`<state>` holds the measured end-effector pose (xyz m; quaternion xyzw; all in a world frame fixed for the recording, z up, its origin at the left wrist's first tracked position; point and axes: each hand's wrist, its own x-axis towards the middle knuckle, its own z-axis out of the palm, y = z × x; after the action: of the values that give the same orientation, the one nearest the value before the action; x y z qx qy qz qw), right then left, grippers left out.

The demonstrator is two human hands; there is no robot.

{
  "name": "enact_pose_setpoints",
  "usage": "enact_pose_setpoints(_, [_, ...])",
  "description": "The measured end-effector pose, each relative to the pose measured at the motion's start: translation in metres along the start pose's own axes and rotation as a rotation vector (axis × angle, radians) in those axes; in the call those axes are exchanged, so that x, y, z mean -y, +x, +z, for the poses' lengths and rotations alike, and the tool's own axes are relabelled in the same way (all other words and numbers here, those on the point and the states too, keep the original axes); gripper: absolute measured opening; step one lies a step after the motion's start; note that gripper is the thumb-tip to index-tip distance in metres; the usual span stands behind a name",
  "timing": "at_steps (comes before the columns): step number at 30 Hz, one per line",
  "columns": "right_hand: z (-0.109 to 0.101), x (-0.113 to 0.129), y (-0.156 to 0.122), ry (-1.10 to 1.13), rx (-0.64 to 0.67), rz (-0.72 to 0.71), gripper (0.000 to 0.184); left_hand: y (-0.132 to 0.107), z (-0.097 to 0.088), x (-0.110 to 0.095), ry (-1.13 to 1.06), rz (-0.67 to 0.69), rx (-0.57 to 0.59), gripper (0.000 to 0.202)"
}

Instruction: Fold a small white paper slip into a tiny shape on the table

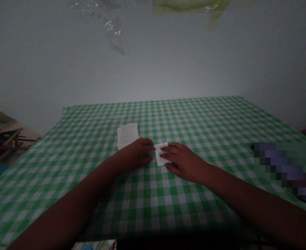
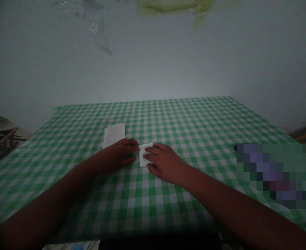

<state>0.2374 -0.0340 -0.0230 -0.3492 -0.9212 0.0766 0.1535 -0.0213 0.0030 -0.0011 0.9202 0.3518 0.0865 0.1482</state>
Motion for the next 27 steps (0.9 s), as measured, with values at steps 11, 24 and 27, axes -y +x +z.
enact_pose_setpoints(11, [-0.0008, 0.0017, 0.002, 0.008, 0.019, 0.031, 0.039, -0.0009, 0.0007, 0.0028, -0.01, 0.005, -0.011, 0.038])
enact_pose_setpoints(24, [0.0014, 0.0045, 0.0025, -0.029, -0.001, 0.031, 0.046, -0.0018, 0.0005, 0.0084, 0.028, 0.061, 0.004, 0.041])
enact_pose_setpoints(27, [-0.0005, 0.0062, 0.0043, -0.023, 0.025, 0.012, 0.051, -0.0007, -0.0021, 0.0062, 0.035, 0.089, 0.022, 0.042])
